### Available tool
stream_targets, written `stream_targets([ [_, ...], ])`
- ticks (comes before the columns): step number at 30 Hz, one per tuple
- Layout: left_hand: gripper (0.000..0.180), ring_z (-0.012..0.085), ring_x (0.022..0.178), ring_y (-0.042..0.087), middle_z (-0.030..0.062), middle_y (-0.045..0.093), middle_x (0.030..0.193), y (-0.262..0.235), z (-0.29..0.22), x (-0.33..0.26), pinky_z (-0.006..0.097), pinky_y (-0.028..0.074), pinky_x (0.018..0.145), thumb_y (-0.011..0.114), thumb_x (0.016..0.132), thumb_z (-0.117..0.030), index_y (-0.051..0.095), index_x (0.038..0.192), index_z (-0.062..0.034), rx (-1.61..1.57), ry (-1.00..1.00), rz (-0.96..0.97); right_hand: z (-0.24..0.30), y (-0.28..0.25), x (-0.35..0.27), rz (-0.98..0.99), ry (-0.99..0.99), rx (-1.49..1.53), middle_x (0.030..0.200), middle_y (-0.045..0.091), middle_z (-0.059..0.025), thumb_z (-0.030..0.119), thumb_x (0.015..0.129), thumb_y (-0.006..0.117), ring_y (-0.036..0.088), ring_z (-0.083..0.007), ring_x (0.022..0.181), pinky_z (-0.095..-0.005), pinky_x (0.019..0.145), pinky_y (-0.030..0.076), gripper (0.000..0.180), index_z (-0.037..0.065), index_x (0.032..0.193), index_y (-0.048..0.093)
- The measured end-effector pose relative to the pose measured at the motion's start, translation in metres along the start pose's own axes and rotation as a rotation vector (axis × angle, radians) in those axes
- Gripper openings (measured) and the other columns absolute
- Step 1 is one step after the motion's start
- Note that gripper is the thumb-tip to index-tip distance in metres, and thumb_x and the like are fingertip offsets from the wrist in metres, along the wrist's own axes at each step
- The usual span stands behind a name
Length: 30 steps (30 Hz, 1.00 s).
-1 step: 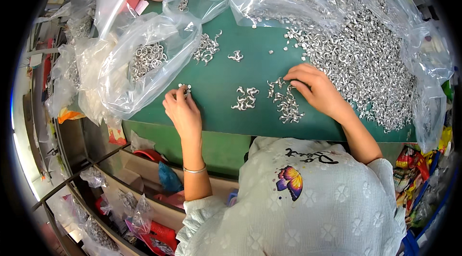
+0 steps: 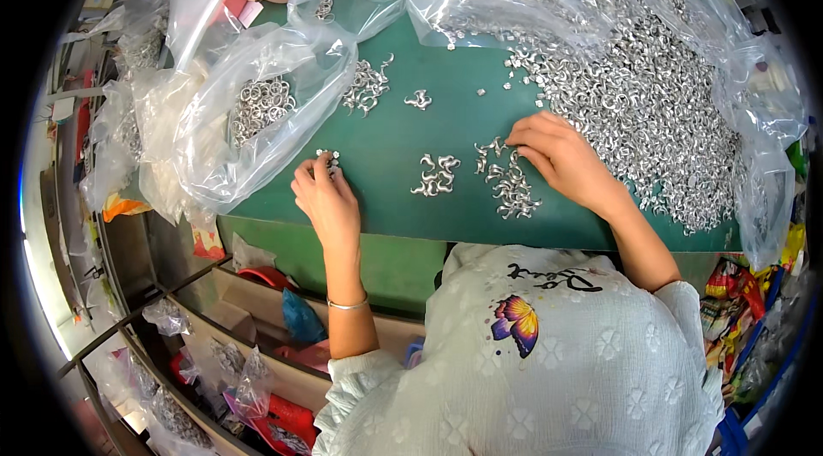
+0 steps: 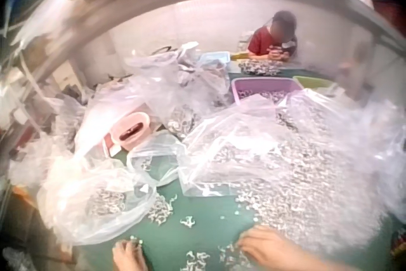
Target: The person sorts through a large pile of small silver-colored metal components on a green work table, picking out individual pieces and grouping them together.
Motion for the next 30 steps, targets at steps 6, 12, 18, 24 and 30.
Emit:
stream_targets([
  [6, 0.030, 0.0341, 0.108, 0.053, 0.0172, 0.056, 0.113, -0.005, -0.066, 0.003, 0.041, 0.041, 0.094, 0.059, 0.085, 0.000, 0.058, 0.115, -0.0024, -0.365, 0.234, 0.013, -0.014, -0.041, 0.000, -0.253, 0.010, -0.377, 0.108, 0.060, -0.0102, 0.007, 0.081, 0.066, 0.054, -0.0300, 0.105, -0.0420, 0.093, 0.041, 0.021, 0.003, 0.101, 0.064],
  [12, 0.035, 0.0354, 0.102, 0.053, 0.0156, 0.056, 0.112, 0.033, -0.155, -0.001, 0.041, 0.043, 0.089, 0.059, 0.081, 0.005, 0.057, 0.116, -0.0003, -0.562, 0.512, 0.430, -0.030, -0.021, 0.009, -0.166, -0.023, -0.719, 0.130, 0.051, -0.0073, 0.020, 0.082, 0.068, 0.046, -0.0258, 0.124, -0.0453, 0.100, 0.035, 0.030, 0.011, 0.110, 0.062],
  [18, 0.040, 0.0353, 0.099, 0.054, 0.0164, 0.054, 0.111, 0.033, -0.164, -0.019, 0.039, 0.045, 0.086, 0.064, 0.078, 0.004, 0.055, 0.117, 0.0011, -0.626, 0.601, 0.612, -0.033, -0.056, -0.014, -0.202, 0.085, -0.698, 0.119, 0.057, -0.0073, 0.013, 0.080, 0.067, 0.048, -0.0261, 0.121, -0.0452, 0.100, 0.034, 0.021, 0.008, 0.101, 0.063],
  [24, 0.037, 0.0353, 0.101, 0.054, 0.0166, 0.054, 0.111, 0.033, -0.159, -0.029, 0.039, 0.045, 0.088, 0.062, 0.080, 0.006, 0.056, 0.116, 0.0000, -0.730, 0.485, 0.587, -0.006, -0.051, -0.018, -0.295, -0.004, -0.377, 0.108, 0.059, -0.0089, 0.003, 0.077, 0.068, 0.055, -0.0277, 0.104, -0.0383, 0.087, 0.042, 0.020, 0.004, 0.096, 0.063],
  [30, 0.032, 0.0299, 0.098, 0.051, 0.0107, 0.055, 0.107, 0.018, -0.125, -0.019, 0.041, 0.039, 0.087, 0.064, 0.079, -0.001, 0.058, 0.110, -0.0027, -0.425, 0.400, 0.381, 0.007, -0.009, -0.011, -0.130, -0.108, -0.150, 0.105, 0.059, -0.0081, 0.006, 0.078, 0.068, 0.055, -0.0278, 0.100, -0.0387, 0.085, 0.044, 0.023, 0.003, 0.100, 0.063],
])
Point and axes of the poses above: each hand's wrist, its own x-axis towards the middle knuckle, its own y-axis out of the palm, z = x × y, the point moved 8 cm from there along x, towards the middle knuckle
